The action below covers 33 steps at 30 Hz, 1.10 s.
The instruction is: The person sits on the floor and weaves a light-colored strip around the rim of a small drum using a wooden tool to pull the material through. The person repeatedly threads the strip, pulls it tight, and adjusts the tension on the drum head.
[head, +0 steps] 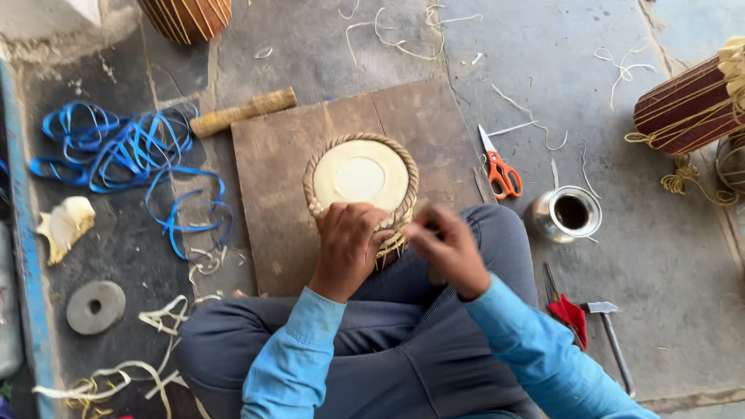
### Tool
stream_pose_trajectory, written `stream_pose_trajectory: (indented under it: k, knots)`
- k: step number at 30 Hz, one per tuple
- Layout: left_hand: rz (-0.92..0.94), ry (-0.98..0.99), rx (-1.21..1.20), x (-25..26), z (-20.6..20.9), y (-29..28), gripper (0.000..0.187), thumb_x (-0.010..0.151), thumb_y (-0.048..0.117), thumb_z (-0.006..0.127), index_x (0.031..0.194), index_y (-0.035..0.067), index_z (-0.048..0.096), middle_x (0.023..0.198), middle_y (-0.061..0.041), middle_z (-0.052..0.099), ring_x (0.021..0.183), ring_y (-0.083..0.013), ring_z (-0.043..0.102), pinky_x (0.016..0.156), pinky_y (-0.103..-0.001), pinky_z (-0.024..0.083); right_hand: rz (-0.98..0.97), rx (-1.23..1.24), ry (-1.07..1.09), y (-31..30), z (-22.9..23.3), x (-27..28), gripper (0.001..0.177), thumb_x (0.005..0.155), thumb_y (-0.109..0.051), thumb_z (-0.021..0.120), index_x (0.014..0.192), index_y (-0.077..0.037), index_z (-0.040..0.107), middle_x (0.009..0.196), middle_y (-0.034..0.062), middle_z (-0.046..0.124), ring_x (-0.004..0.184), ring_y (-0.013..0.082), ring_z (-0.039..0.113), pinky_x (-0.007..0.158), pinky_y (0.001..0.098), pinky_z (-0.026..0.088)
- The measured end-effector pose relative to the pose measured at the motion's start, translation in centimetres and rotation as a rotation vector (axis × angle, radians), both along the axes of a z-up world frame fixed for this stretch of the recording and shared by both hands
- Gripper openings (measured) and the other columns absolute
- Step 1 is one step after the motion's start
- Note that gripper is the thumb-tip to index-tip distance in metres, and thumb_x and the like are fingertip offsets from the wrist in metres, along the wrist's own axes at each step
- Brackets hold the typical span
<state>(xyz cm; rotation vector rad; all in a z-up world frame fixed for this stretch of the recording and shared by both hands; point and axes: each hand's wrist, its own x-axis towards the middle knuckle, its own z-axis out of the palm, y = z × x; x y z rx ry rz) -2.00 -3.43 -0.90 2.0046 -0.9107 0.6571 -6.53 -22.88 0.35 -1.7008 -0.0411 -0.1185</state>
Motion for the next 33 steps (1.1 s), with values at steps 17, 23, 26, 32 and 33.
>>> stream_pose_trajectory:
  k: [17,23,26,32,33]
  knots:
    - [0.029,0.060,-0.055,0.6,-2.2,0.1,0.045,0.083,0.016,0.080,0.115,0.009,0.049,0.114,-0.011,0.055,0.107,-0.0333,0.055,0.095,-0.046,0.040,0.168,0.505,-0.543,3.0,1.7,3.6,0.020,0.099,-0.004,0.064,0.091,-0.003,0.045,0.085,0.0081,0.052,0.076,0.0142,0.048,0.064,0.0283,0.043]
    - [0.005,0.068,-0.055,1.0,-1.9,0.2,0.044,0.084,0.014,0.079,0.116,0.009,0.050,0.112,-0.010,0.056,0.107,-0.0321,0.058,0.092,-0.045,0.041,0.126,0.154,-0.315,3.7,0.7,5.9,0.035,0.103,0.008,0.064,0.123,-0.012,0.044,0.093,0.0038,0.051,0.077,0.0089,0.049,0.067,0.0227,0.045]
    - [-0.043,0.064,-0.013,1.4,-0.9,1.0,0.047,0.077,0.019,0.081,0.111,0.009,0.052,0.105,-0.009,0.058,0.100,-0.0317,0.057,0.088,-0.046,0.039,0.133,0.209,-0.112,-2.2,2.7,4.8,0.067,0.091,0.005,0.061,0.148,-0.012,0.032,0.115,0.0074,0.056,0.093,0.0131,0.058,0.077,0.0272,0.051]
    - [-0.001,0.093,-0.002,1.8,-0.9,1.7,0.025,0.086,0.019,0.079,0.100,0.015,0.059,0.091,-0.003,0.060,0.091,-0.0267,0.057,0.089,-0.043,0.038,-0.266,0.171,0.343,-11.2,-3.7,-7.0,0.055,0.095,-0.014,0.064,0.148,-0.011,0.049,0.091,0.0082,0.060,0.071,0.0180,0.059,0.060,0.0331,0.050]
    - [0.011,0.066,0.007,1.8,-1.2,1.2,0.021,0.087,0.019,0.078,0.098,0.016,0.060,0.091,-0.003,0.060,0.092,-0.0260,0.058,0.090,-0.043,0.038,-0.272,0.086,0.345,-12.9,-4.0,-9.0,0.053,0.096,-0.018,0.065,0.147,-0.011,0.053,0.085,0.0079,0.059,0.065,0.0185,0.057,0.056,0.0338,0.048]
